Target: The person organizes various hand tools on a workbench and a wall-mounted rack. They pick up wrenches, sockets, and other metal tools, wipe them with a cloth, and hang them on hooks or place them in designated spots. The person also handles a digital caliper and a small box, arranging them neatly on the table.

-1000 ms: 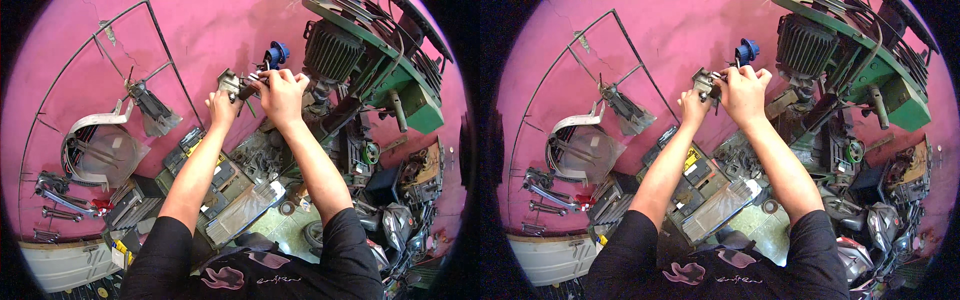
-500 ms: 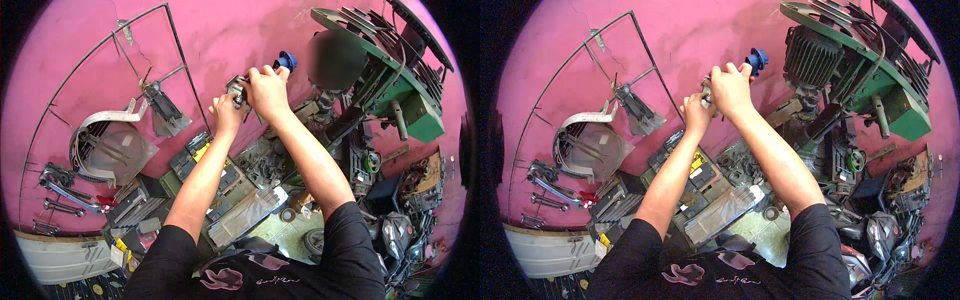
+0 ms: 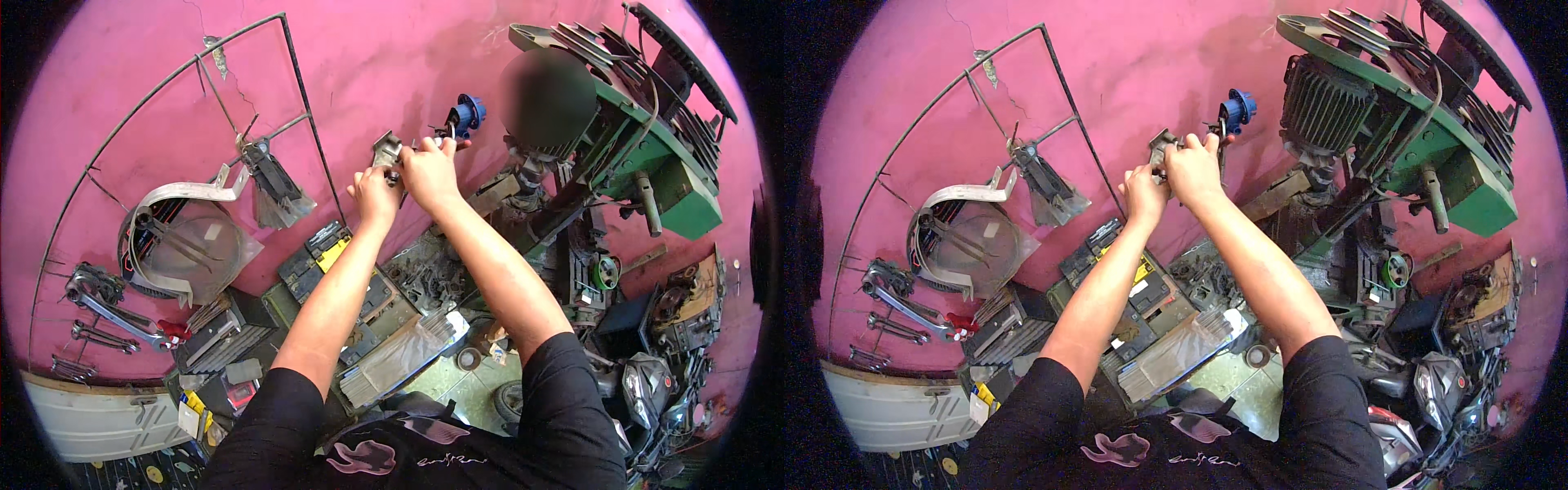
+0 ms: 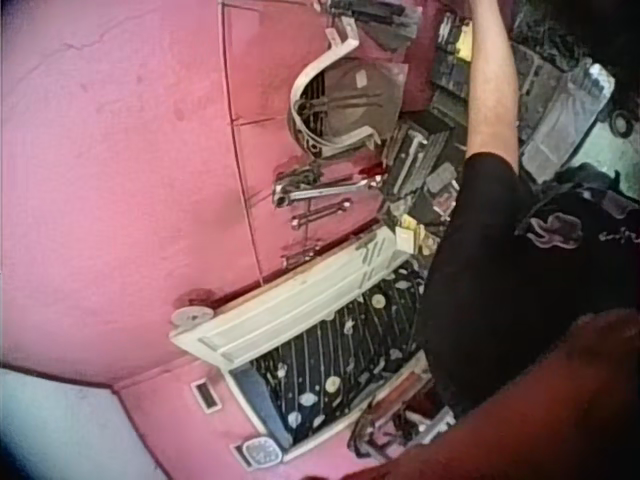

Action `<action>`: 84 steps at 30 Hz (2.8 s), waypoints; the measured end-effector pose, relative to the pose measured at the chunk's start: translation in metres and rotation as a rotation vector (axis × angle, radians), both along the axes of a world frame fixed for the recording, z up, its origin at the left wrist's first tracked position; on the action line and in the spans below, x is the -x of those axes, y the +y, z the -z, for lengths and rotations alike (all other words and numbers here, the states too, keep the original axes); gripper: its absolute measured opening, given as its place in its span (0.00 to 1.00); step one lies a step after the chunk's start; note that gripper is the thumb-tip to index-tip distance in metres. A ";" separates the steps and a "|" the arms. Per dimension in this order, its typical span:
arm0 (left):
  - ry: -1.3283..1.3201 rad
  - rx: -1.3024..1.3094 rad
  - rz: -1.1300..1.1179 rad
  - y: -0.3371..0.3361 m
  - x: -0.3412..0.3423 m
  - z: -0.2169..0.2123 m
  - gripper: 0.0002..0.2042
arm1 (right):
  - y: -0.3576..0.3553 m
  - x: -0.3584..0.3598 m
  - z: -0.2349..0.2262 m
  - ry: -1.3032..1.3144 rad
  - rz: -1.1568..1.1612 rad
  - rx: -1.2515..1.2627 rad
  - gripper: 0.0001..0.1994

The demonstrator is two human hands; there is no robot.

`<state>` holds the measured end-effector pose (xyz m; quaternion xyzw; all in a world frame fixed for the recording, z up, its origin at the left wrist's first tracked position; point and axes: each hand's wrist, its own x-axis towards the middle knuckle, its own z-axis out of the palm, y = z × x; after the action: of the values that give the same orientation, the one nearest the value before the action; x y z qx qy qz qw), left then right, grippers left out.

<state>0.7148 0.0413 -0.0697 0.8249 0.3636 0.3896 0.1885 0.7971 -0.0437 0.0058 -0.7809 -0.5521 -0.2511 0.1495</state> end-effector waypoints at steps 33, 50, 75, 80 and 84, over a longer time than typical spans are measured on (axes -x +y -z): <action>0.863 0.572 -0.601 -0.255 0.675 0.201 0.18 | -0.176 0.391 0.223 0.635 -0.711 0.988 0.13; 0.939 0.453 -0.318 -0.241 0.906 0.223 0.16 | -0.174 0.514 0.307 0.261 -0.300 1.210 0.09; 0.770 0.768 -0.281 -0.180 0.865 0.175 0.27 | -0.147 0.520 0.320 0.125 -0.258 1.408 0.25; 0.670 0.542 -0.611 -0.166 0.891 0.200 0.28 | -0.135 0.527 0.312 0.057 -0.344 1.532 0.28; 0.565 0.342 -0.705 -0.138 0.891 0.197 0.26 | -0.135 0.523 0.322 0.103 -0.289 1.536 0.28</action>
<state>-0.1764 -0.0963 -0.2664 0.6821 0.7169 0.1248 0.0718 0.2740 -0.1789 -0.3157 -0.5966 -0.6599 0.2597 -0.3759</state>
